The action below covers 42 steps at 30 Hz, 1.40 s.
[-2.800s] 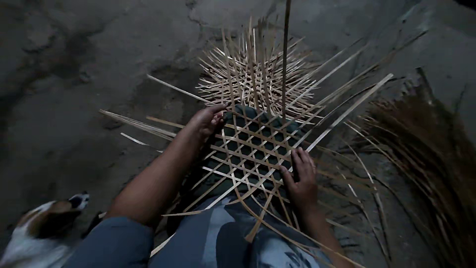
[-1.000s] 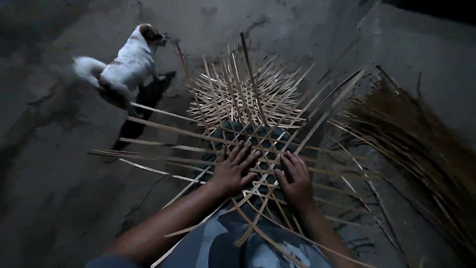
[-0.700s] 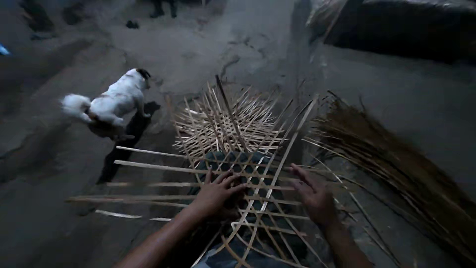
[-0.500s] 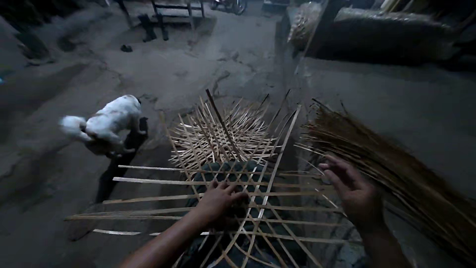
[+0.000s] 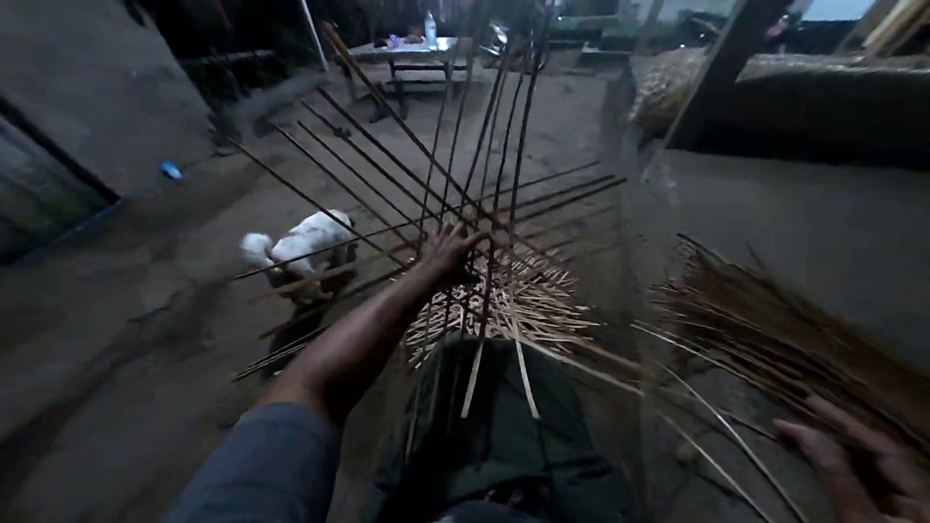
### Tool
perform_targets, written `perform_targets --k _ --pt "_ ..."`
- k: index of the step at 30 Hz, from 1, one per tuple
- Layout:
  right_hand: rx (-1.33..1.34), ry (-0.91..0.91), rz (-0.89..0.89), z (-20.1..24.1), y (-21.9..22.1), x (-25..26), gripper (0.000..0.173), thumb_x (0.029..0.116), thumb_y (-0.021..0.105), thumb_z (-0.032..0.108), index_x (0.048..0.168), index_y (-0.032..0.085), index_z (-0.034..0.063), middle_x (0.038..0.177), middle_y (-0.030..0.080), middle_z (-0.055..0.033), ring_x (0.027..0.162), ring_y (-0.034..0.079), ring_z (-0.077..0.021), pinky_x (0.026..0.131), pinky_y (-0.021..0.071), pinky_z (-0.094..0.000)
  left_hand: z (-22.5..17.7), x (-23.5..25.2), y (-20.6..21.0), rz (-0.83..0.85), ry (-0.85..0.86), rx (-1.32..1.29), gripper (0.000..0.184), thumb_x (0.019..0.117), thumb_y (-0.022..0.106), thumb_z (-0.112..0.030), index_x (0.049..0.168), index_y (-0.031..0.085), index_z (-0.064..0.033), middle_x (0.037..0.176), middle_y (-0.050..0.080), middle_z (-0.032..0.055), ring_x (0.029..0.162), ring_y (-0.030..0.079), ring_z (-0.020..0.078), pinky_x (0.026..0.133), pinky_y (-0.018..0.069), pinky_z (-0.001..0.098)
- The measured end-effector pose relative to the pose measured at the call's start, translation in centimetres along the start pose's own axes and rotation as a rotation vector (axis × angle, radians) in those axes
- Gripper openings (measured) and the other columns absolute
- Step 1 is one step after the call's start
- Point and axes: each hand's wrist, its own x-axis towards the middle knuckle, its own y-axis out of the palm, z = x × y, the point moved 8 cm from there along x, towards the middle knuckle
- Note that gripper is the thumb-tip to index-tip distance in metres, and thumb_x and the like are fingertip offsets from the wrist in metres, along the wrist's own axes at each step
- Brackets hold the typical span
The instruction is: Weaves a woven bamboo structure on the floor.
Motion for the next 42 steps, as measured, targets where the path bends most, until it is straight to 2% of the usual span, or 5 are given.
perform_targets --k 14,20,25,35,42 --pt "0.114 0.055 0.408 -0.6 16.3 -1.6 0.031 0.1028 0.058 0.021 0.129 0.07 0.0099 0.124 0.072 -0.0046 0.111 0.07 -0.0124 0.098 0.0585 -0.0332 -1.3 6.1 -13.5 -0.071 -0.295 0.015 0.098 0.0703 0.088 -0.052 0.156 0.043 -0.033 0.155 0.037 0.0315 0.144 0.03 0.0555 0.104 0.0309 0.0781" --pt "0.353 -0.127 0.239 4.0 19.6 0.0 0.054 0.1014 0.061 0.015 0.149 0.045 -0.0048 0.142 0.057 -0.0194 0.118 0.065 -0.0164 0.097 0.0576 -0.0295 -4.4 0.2 -0.9 0.276 -0.338 -0.542 0.079 0.0762 0.09 -0.034 0.144 0.058 -0.0099 0.132 0.062 0.0277 0.122 0.059 0.0463 0.101 0.0452 0.0683" --pt "0.335 -0.471 0.361 5.5 20.4 -4.6 0.025 0.1012 0.063 0.021 0.121 0.075 0.0113 0.136 0.064 -0.0137 0.127 0.062 -0.0233 0.107 0.0546 -0.0375 -3.4 -10.5 8.7 0.419 -0.47 -0.411 0.089 0.0687 0.089 -0.053 0.148 0.056 -0.0288 0.131 0.062 0.0267 0.122 0.056 0.0489 0.096 0.0441 0.0725" --pt "0.546 -0.537 0.646 4.9 23.1 -9.5 0.034 0.105 0.058 0.035 0.116 0.07 0.0049 0.138 0.062 -0.0161 0.134 0.057 -0.0263 0.111 0.0513 -0.0414 -6.0 -15.5 7.7 0.203 -0.3 -0.319 0.075 0.0751 0.089 -0.038 0.143 0.06 -0.0283 0.157 0.041 0.0183 0.143 0.037 0.0466 0.103 0.0367 0.0742" --pt "0.602 -0.501 0.668 6.1 24.4 -6.9 0.033 0.1064 0.055 0.03 0.108 0.073 0.002 0.125 0.069 -0.0153 0.121 0.065 -0.0258 0.104 0.0563 -0.0423 -8.5 -14.2 15.3 0.228 -0.096 -0.305 0.055 0.1088 0.023 -0.051 0.162 0.031 -0.037 0.171 0.021 0.0019 0.159 0.013 0.0272 0.122 0.0073 0.0685"
